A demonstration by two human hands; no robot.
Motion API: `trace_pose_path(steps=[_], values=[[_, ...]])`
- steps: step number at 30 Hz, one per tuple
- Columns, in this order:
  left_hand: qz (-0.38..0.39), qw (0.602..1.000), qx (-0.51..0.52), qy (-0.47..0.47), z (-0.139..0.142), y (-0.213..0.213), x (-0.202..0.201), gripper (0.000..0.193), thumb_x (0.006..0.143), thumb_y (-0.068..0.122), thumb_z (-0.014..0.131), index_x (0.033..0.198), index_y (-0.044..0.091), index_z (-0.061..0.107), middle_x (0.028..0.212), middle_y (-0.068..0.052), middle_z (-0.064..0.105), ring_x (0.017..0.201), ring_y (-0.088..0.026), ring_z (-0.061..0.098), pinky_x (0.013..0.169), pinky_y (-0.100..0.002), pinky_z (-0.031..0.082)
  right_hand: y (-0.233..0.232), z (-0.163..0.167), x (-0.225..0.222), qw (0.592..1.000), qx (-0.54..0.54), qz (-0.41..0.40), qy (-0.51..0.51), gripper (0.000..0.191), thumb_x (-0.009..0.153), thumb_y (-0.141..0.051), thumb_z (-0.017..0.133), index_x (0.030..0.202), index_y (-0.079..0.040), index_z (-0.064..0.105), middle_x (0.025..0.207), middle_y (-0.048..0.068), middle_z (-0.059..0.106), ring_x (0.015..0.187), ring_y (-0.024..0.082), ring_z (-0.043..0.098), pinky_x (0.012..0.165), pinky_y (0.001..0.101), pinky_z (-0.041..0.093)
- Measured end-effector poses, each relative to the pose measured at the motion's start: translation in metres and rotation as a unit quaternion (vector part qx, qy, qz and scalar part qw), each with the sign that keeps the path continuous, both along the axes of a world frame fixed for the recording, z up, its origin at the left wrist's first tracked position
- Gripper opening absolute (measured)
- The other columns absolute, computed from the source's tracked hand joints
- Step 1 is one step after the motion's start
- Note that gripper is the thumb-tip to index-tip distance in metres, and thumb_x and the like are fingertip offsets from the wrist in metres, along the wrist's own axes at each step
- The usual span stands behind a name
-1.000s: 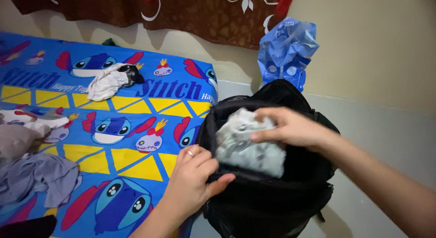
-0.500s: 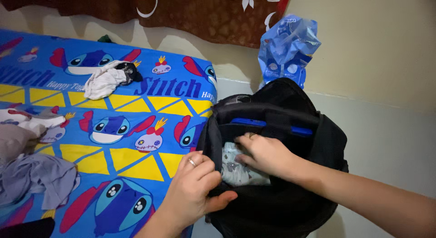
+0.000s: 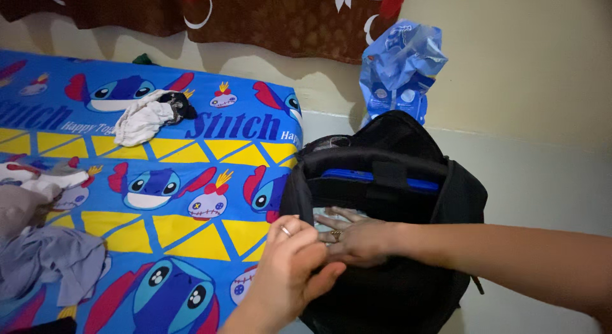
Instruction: The person folds clothes one at a time on a bed and places each folded item into an open backpack beside the bed. They smooth and fold shirts and pants by hand, then press the items down inside the backpack compartments.
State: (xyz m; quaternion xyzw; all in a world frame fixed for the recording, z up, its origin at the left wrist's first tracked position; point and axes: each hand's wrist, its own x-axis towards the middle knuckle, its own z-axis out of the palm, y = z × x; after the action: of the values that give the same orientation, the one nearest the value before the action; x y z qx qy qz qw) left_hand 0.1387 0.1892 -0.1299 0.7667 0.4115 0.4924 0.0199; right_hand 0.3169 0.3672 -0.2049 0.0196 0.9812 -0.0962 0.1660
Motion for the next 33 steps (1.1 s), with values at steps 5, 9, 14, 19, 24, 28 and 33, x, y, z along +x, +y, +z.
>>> trace_pose_path(steps=[5,9,14,19,24,28,33], values=[[-0.018,1.000,0.012,-0.012,-0.004,0.008,0.014,0.026,0.085,0.018,0.080,0.075,0.010,0.057,0.081,-0.005,0.052,0.091,-0.027,0.057,0.106,-0.049,0.040,0.012,-0.026,-0.016,0.998,-0.020,0.004,0.067,0.073,0.086,-0.040,0.067,0.151,-0.015,0.047,0.160,0.020,0.031,0.152,0.043,0.018,0.122,0.0585,0.008],[-0.063,0.997,-0.018,-0.029,-0.011,0.013,0.021,0.023,0.090,0.015,0.077,0.078,0.010,0.058,0.083,-0.005,0.051,0.092,-0.027,0.057,0.110,-0.047,0.041,0.014,-0.039,-0.014,0.994,-0.072,0.005,0.081,0.068,0.085,-0.043,0.070,0.145,-0.016,0.053,0.154,0.011,0.046,0.154,0.033,0.031,0.128,0.0583,0.008],[-0.045,0.999,-0.004,-0.011,-0.010,0.015,0.023,0.025,0.085,0.015,0.080,0.075,0.010,0.058,0.082,-0.005,0.054,0.089,-0.027,0.057,0.100,-0.045,0.044,0.013,-0.048,-0.011,0.992,-0.078,-0.024,0.101,0.071,0.083,-0.044,0.070,0.145,-0.015,0.052,0.156,0.015,0.042,0.154,0.038,0.025,0.126,0.0573,0.008],[-0.024,1.000,0.008,-0.012,0.000,0.010,0.015,0.025,0.082,0.019,0.081,0.081,0.007,0.058,0.092,-0.010,0.057,0.098,-0.034,0.058,0.097,-0.047,0.047,0.007,-0.043,-0.016,0.989,-0.009,-0.004,0.146,0.073,0.089,-0.045,0.066,0.153,-0.015,0.049,0.165,0.021,0.034,0.155,0.043,0.020,0.125,0.0564,0.011],[0.018,1.000,-0.024,-0.005,0.006,-0.001,-0.001,0.040,0.080,0.026,0.081,0.105,0.004,0.060,0.121,-0.018,0.056,0.127,-0.044,0.052,0.105,-0.050,0.044,0.009,-0.005,-0.006,0.998,0.030,0.017,0.050,0.054,0.096,-0.043,0.060,0.143,-0.019,0.055,0.160,0.014,0.041,0.156,0.034,0.026,0.129,0.0521,0.020],[0.042,0.995,-0.071,-0.054,0.002,-0.010,-0.017,0.058,0.083,0.035,0.079,0.127,0.005,0.057,0.145,-0.024,0.045,0.144,-0.049,0.039,0.112,-0.051,0.038,0.008,0.031,0.017,0.996,0.019,0.049,0.075,0.059,0.092,-0.032,0.067,0.148,-0.017,0.055,0.165,0.015,0.031,0.155,0.036,0.016,0.117,0.0532,0.026],[0.096,0.974,-0.180,-0.095,-0.005,-0.008,-0.027,0.084,0.086,0.044,0.075,0.149,0.005,0.034,0.159,-0.034,0.024,0.146,-0.048,0.031,0.112,-0.049,0.035,0.006,0.039,0.023,0.997,0.024,0.058,0.032,0.065,0.075,-0.021,0.079,0.137,-0.015,0.064,0.165,0.014,0.029,0.156,0.036,0.011,0.119,0.0503,0.026]])
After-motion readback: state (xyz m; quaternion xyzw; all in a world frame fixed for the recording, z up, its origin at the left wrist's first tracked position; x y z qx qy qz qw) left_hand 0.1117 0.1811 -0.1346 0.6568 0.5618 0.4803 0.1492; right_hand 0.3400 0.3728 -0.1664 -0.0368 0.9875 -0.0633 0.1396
